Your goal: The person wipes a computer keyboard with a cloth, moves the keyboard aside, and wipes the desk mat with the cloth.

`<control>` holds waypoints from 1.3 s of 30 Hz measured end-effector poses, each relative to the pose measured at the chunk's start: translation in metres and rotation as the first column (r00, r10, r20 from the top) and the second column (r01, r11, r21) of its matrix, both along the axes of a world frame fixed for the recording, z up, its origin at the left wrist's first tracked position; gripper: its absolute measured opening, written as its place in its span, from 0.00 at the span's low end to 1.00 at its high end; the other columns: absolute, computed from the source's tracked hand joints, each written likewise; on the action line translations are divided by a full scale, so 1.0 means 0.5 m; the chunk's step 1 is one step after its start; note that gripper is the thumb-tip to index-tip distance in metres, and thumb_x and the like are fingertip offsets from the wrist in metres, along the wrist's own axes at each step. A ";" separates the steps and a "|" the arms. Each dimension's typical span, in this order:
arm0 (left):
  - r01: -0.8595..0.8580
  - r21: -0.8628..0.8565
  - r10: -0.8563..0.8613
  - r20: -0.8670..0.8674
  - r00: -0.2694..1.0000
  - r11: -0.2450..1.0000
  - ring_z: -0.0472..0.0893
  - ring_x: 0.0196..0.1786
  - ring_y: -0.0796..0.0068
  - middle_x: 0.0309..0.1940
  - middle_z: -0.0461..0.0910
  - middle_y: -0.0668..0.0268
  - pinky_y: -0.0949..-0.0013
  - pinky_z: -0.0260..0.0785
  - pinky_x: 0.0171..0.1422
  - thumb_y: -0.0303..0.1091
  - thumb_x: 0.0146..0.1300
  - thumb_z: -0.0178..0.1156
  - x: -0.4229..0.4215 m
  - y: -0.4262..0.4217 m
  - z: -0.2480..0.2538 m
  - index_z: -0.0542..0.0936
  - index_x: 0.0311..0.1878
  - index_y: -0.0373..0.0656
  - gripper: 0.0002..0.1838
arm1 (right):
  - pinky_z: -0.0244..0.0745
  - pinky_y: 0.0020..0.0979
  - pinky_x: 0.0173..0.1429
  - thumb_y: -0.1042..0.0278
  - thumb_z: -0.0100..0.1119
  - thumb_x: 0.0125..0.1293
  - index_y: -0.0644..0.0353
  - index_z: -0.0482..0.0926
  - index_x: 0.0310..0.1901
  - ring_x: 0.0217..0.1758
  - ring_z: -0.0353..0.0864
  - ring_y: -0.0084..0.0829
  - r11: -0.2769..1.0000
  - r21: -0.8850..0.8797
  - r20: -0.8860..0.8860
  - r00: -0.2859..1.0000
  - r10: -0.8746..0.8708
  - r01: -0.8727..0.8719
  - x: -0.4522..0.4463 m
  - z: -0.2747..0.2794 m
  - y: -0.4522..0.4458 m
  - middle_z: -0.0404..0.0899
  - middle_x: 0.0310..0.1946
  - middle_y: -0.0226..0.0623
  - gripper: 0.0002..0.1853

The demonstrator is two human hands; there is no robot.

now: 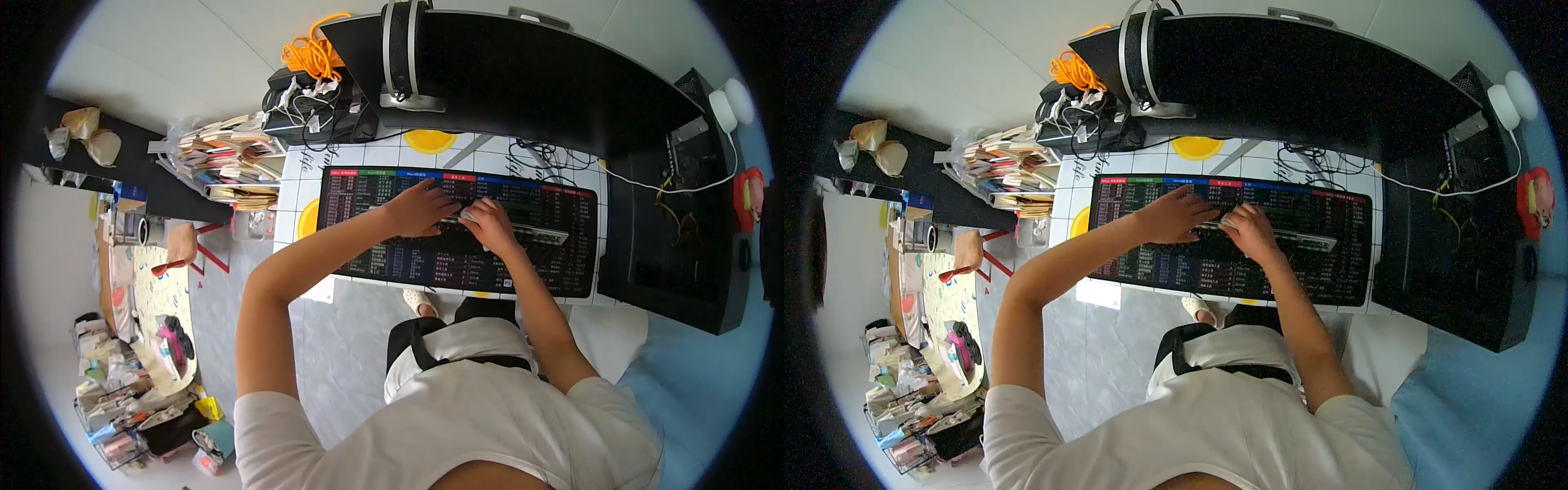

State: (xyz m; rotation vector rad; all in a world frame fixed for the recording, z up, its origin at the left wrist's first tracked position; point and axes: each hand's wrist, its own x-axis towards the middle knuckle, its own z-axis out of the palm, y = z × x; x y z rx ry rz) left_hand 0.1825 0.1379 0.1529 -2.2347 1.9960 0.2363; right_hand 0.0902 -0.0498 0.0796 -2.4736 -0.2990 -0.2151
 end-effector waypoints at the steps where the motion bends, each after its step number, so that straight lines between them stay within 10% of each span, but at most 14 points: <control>1: -0.020 -0.021 0.020 -0.019 1.000 1.000 0.64 0.58 0.66 0.52 0.68 0.63 0.56 0.51 0.64 0.51 0.58 0.48 0.005 -0.014 0.004 0.63 0.59 0.46 0.28 | 0.66 0.34 0.42 0.66 0.61 0.50 0.62 0.77 0.31 0.37 0.70 0.35 1.000 0.016 0.040 0.999 0.019 -0.020 -0.004 0.002 0.009 0.72 0.27 0.35 0.09; 9: -0.555 -0.093 0.471 -0.425 0.773 0.826 0.72 0.48 0.63 0.43 0.75 0.61 0.62 0.59 0.56 0.44 0.60 0.48 -0.064 0.113 -0.060 0.71 0.52 0.46 0.19 | 0.64 0.33 0.47 0.68 0.60 0.51 0.59 0.74 0.31 0.39 0.69 0.33 0.997 -0.063 0.085 0.995 0.050 -0.044 -0.056 0.049 0.046 0.70 0.29 0.32 0.08; 17: -0.810 -0.281 0.700 -0.409 0.586 0.514 0.73 0.44 0.61 0.40 0.75 0.60 0.64 0.61 0.52 0.38 0.53 0.58 -0.171 0.226 -0.072 0.76 0.42 0.43 0.14 | 0.66 0.32 0.47 0.66 0.56 0.55 0.58 0.75 0.35 0.41 0.69 0.33 0.997 -0.065 0.096 0.994 0.058 -0.052 -0.115 0.070 0.072 0.72 0.32 0.32 0.08; 19: -0.914 -0.249 0.525 -0.756 0.391 0.321 0.72 0.45 0.59 0.38 0.73 0.60 0.63 0.62 0.51 0.37 0.51 0.60 -0.192 0.236 -0.111 0.76 0.39 0.42 0.14 | 0.68 0.32 0.45 0.64 0.54 0.57 0.58 0.76 0.36 0.40 0.70 0.32 0.996 -0.074 0.033 0.998 0.045 -0.043 -0.118 0.040 0.098 0.73 0.32 0.32 0.09; 39: -0.896 -0.325 0.658 -0.609 0.443 0.302 0.69 0.43 0.58 0.35 0.68 0.61 0.61 0.65 0.44 0.42 0.52 0.58 -0.237 0.249 -0.123 0.72 0.41 0.43 0.17 | 0.70 0.36 0.40 0.61 0.44 0.63 0.59 0.77 0.35 0.34 0.76 0.39 0.996 -0.086 0.064 0.998 -0.011 0.016 -0.125 0.027 0.187 0.78 0.32 0.37 0.13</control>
